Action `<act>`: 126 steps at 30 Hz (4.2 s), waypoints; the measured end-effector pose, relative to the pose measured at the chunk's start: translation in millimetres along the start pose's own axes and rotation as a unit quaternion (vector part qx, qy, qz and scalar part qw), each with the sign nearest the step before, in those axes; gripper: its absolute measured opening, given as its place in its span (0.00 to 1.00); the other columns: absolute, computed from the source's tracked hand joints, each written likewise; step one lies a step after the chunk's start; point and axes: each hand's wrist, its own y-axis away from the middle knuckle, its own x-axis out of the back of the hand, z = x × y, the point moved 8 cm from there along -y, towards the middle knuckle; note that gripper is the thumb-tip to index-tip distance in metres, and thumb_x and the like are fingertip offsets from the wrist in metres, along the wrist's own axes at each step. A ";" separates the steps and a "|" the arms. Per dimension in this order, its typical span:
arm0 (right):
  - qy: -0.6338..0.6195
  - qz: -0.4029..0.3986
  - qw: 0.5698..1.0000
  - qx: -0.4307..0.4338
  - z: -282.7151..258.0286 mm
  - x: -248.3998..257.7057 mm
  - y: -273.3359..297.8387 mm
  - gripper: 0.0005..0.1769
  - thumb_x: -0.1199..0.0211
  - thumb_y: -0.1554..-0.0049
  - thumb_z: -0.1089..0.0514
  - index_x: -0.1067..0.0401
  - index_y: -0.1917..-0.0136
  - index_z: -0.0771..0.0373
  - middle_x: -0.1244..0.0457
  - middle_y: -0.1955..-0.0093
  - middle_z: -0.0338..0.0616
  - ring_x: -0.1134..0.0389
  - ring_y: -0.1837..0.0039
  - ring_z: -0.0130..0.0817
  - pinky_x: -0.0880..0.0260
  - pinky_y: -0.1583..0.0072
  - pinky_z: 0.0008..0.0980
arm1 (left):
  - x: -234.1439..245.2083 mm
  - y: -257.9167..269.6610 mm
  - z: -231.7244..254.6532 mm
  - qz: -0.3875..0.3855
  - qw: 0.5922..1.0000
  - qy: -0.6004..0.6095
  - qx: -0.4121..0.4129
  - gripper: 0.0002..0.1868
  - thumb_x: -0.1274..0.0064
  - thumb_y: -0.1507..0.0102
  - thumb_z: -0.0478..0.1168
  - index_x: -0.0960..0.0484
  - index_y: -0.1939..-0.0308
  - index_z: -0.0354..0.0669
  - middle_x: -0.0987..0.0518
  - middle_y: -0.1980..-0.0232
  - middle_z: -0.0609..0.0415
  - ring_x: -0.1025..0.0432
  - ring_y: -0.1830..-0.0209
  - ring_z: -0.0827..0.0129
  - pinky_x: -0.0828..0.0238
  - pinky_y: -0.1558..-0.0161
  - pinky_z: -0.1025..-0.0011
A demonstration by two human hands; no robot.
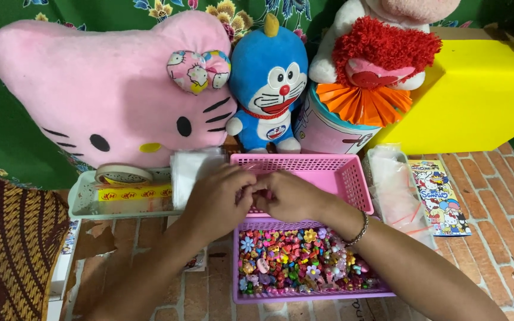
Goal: The person picks up colorful beads from a pink basket and places them into a small plastic bag by hand.
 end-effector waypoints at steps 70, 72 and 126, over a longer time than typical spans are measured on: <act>0.042 0.317 0.943 -0.090 26.8 172.6 208.7 0.06 0.32 0.46 0.62 0.19 0.54 0.63 0.31 0.65 0.50 0.30 0.63 0.36 0.28 0.60 0.34 | -98.2 -89.2 169.7 -0.071 0.983 0.115 -0.124 0.25 0.42 0.42 0.34 0.26 0.40 0.38 0.18 0.55 0.39 0.21 0.51 0.41 0.24 0.51 0.50; 0.043 0.301 0.934 -0.188 49.2 172.7 222.7 0.09 0.33 0.46 0.61 0.18 0.51 0.60 0.29 0.59 0.52 0.27 0.59 0.39 0.26 0.58 0.35 | -128.5 -96.6 172.1 -0.115 0.983 0.084 -0.115 0.21 0.43 0.42 0.36 0.24 0.45 0.39 0.17 0.58 0.42 0.20 0.53 0.44 0.24 0.50 0.52; -0.098 0.159 0.980 -0.065 -36.9 69.4 137.5 0.04 0.34 0.40 0.58 0.25 0.55 0.59 0.33 0.67 0.34 0.35 0.63 0.23 0.35 0.61 0.26 | -24.1 19.4 96.3 0.091 0.980 0.157 -0.082 0.08 0.47 0.32 0.37 0.17 0.55 0.34 0.15 0.68 0.50 0.19 0.78 0.72 0.19 0.76 0.76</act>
